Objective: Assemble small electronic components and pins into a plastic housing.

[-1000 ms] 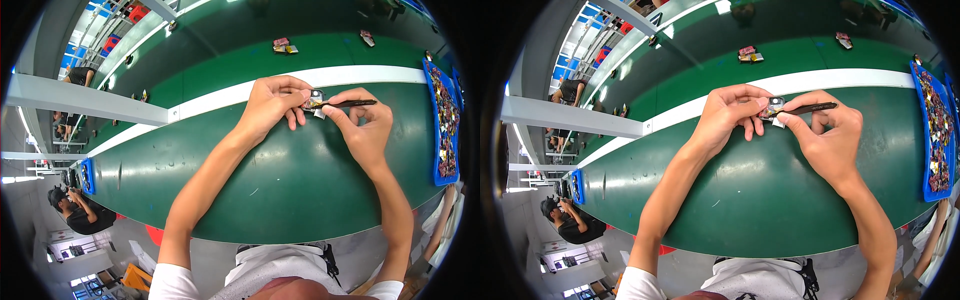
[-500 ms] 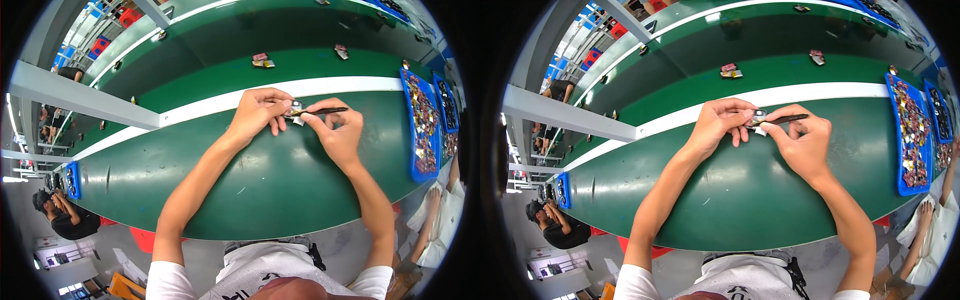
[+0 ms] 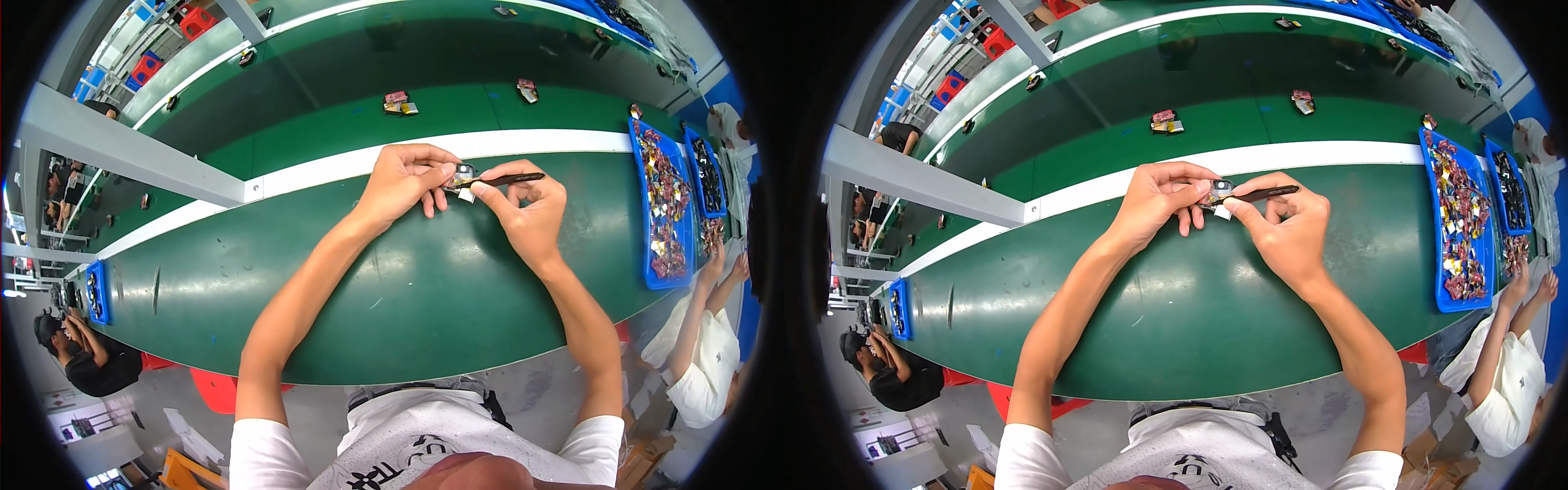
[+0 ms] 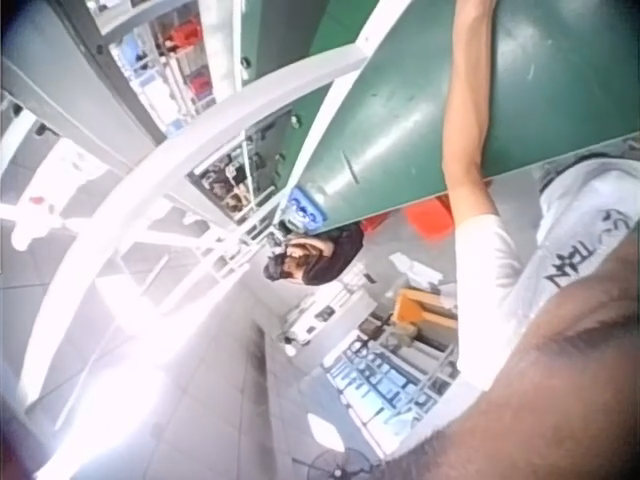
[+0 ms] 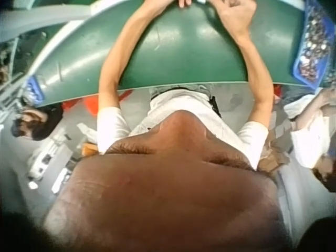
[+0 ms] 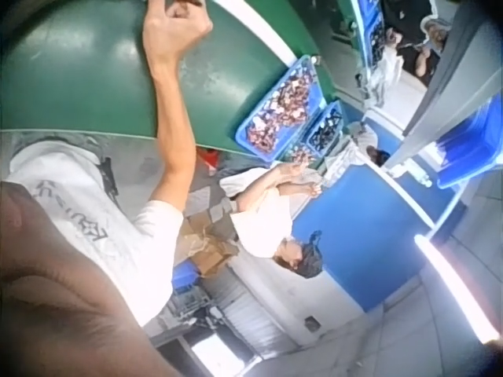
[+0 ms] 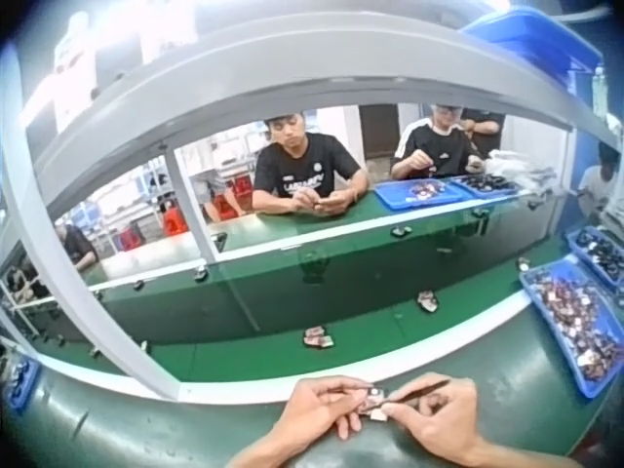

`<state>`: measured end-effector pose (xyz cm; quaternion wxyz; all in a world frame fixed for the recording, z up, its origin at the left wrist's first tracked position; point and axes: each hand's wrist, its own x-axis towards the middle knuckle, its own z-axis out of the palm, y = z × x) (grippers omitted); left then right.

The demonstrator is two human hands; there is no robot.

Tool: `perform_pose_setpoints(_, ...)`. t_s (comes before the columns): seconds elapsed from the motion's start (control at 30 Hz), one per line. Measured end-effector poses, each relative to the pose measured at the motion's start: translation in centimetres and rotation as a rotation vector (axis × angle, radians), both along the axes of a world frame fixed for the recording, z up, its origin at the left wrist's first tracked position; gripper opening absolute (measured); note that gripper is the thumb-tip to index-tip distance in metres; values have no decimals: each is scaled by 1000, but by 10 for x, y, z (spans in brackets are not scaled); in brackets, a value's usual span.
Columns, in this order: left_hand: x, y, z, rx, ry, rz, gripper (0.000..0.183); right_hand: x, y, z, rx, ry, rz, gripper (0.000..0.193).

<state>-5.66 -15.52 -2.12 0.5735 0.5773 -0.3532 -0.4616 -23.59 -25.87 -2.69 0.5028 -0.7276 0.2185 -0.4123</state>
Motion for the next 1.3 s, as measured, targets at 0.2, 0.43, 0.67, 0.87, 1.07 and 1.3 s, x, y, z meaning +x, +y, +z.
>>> perform_pose_setpoints(0.2, 2, 3, 12, 24, -98, 4, 24, 1, 3, 1, -91, -3, -20, 12)
perform_pose_setpoints(0.43, 1, 2, 13, -50, -182, 90, 21, -1, 1, -5, -279, -51, -34, 14)
perform_pose_setpoints(0.67, -6, -2, 14, -61, -201, 69, 21, -3, 1, -3, -382, -75, -17, 15)
perform_pose_setpoints(0.87, -8, -2, 14, -33, -227, 22, 23, -5, -2, -5, -408, -63, -18, 16)
perform_pose_setpoints(1.07, -13, -7, 14, -17, -120, 17, 26, -9, -7, -3, -466, -78, -9, 15)
perform_pose_setpoints(1.3, -26, -14, 18, 54, -198, 66, 23, -16, -13, -2, -681, -71, 4, 17)
